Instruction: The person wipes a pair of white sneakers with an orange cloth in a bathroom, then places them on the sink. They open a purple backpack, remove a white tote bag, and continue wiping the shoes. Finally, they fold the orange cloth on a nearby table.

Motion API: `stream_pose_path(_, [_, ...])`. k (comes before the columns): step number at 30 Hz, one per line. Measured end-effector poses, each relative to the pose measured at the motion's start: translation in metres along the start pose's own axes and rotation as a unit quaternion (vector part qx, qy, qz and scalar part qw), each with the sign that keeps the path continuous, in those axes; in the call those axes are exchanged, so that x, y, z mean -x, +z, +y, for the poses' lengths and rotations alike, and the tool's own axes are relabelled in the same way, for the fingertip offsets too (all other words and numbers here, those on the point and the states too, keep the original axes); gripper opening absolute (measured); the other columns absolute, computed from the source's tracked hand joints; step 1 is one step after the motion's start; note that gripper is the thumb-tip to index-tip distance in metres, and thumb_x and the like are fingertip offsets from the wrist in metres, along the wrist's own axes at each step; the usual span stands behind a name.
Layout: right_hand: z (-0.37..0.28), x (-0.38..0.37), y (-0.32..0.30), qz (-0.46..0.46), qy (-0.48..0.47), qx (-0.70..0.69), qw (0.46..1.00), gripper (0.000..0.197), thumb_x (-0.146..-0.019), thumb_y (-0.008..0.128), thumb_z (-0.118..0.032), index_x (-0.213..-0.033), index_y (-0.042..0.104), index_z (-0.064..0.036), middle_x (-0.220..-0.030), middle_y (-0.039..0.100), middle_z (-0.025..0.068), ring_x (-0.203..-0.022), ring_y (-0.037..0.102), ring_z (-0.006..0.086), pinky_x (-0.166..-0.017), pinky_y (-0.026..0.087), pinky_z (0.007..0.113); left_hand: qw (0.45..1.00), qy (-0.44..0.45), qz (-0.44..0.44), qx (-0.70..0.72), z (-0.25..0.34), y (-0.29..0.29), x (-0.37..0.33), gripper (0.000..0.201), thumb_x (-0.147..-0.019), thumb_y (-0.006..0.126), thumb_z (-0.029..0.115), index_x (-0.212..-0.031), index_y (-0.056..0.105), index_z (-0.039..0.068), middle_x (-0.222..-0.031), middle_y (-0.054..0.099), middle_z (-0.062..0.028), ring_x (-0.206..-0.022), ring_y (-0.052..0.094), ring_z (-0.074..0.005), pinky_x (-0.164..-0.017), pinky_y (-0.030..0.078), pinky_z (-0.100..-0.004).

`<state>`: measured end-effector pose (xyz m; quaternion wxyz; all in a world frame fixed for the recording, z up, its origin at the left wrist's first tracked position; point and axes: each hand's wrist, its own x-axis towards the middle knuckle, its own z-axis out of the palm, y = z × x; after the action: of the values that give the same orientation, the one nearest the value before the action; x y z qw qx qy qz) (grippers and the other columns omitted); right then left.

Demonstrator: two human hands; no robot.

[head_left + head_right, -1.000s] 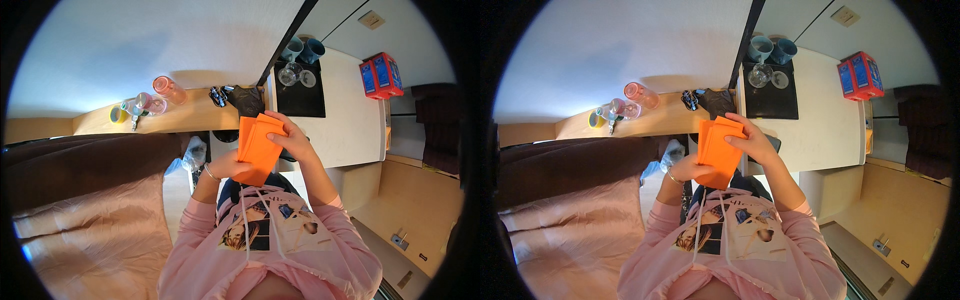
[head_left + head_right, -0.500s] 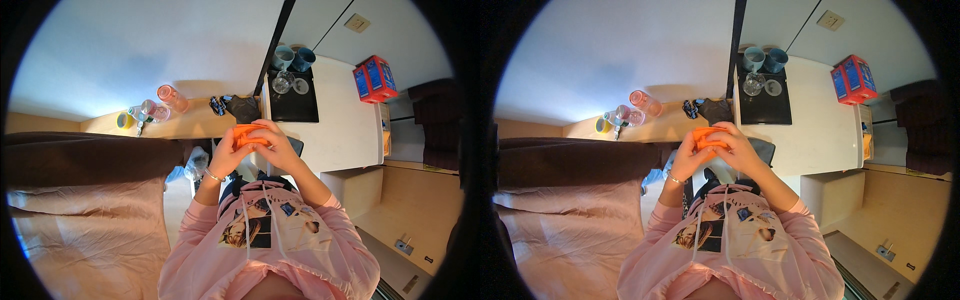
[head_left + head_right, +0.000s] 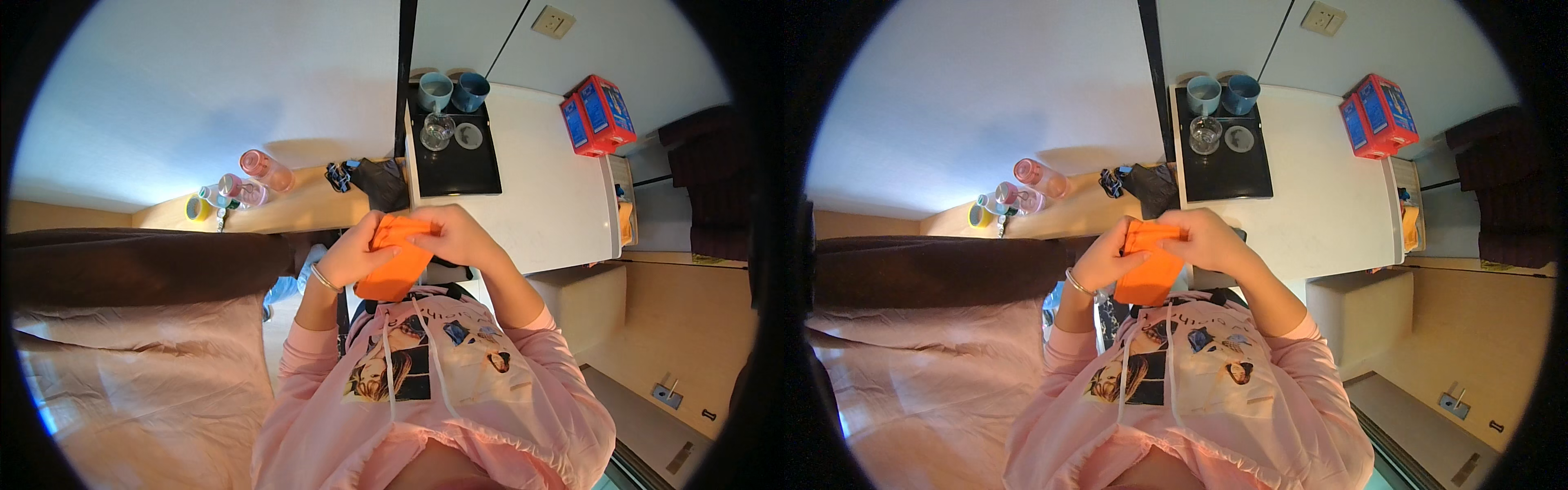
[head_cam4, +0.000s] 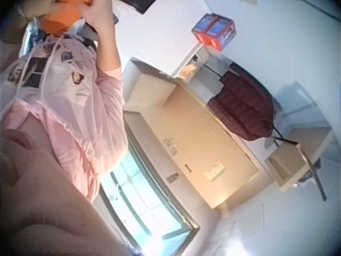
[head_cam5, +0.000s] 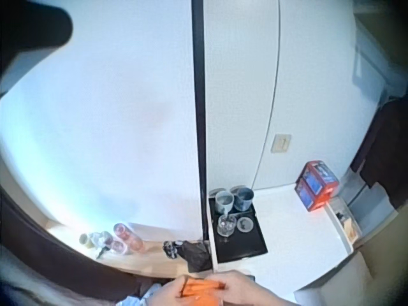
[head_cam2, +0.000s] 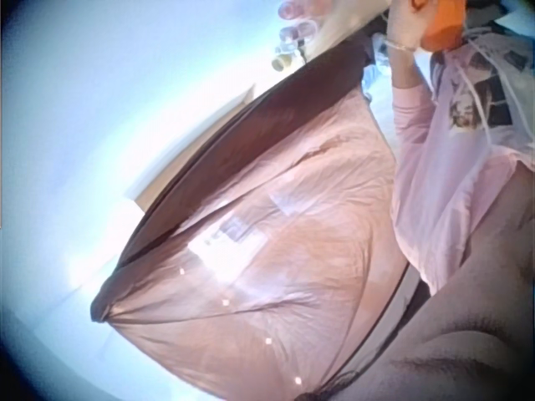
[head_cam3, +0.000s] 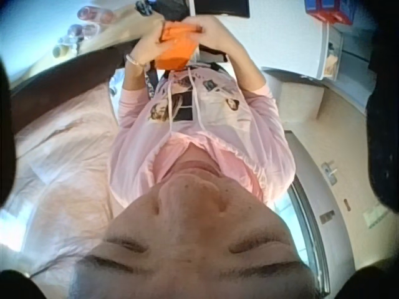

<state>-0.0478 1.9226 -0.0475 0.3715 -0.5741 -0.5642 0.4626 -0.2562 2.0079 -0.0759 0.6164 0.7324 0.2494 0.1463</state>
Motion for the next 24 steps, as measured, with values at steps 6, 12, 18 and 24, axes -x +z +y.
stream_pose_path(6, [0.027,0.003,-0.020,0.146,0.021,-0.133,0.980,0.015,-0.086,0.063,-0.007,-0.100,0.059,-0.0010,-0.087,0.061,0.0004,-0.078,0.054,0.0046,-0.068,0.046,0.022,0.988,-0.119,0.062,0.075,-0.040,-0.009,0.018,0.029,-0.081,0.072,0.012,-0.102,0.061,-0.004,-0.088,0.064,-0.0027,-0.080,0.056,-0.0068,-0.075,0.046,-0.0231])
stream_pose_path(12, [0.055,0.000,0.002,0.101,0.074,-0.229,0.965,0.020,-0.087,0.063,-0.006,-0.104,0.055,0.0002,-0.092,0.062,0.0023,-0.079,0.057,0.0060,-0.068,0.047,0.023,0.841,-0.030,0.346,0.414,-0.079,0.020,0.012,0.020,-0.092,0.058,0.007,-0.109,0.061,-0.003,-0.102,0.065,-0.0077,-0.091,0.062,-0.0129,-0.082,0.050,-0.0265])
stream_pose_path(18, [0.064,-0.011,0.017,0.100,0.086,-0.178,0.975,0.022,-0.087,0.064,-0.006,-0.107,0.059,0.0009,-0.086,0.065,0.0025,-0.073,0.059,0.0062,-0.068,0.049,0.023,0.867,-0.118,0.476,0.089,-0.099,0.036,0.025,0.022,-0.095,0.057,0.018,-0.097,0.065,-0.003,-0.086,0.065,-0.0058,-0.074,0.055,-0.0113,-0.070,0.045,-0.0240])
stream_pose_path(24, [-0.025,-0.014,-0.047,0.250,-0.073,0.123,0.958,0.023,-0.088,0.065,-0.010,-0.110,0.064,-0.0051,-0.103,0.067,0.0046,-0.092,0.062,0.0126,-0.082,0.049,0.027,0.849,-0.121,0.507,-0.084,-0.131,0.013,0.052,0.024,-0.094,0.058,0.021,-0.089,0.060,-0.003,-0.076,0.062,-0.0114,-0.068,0.054,-0.0154,-0.066,0.045,-0.0297])
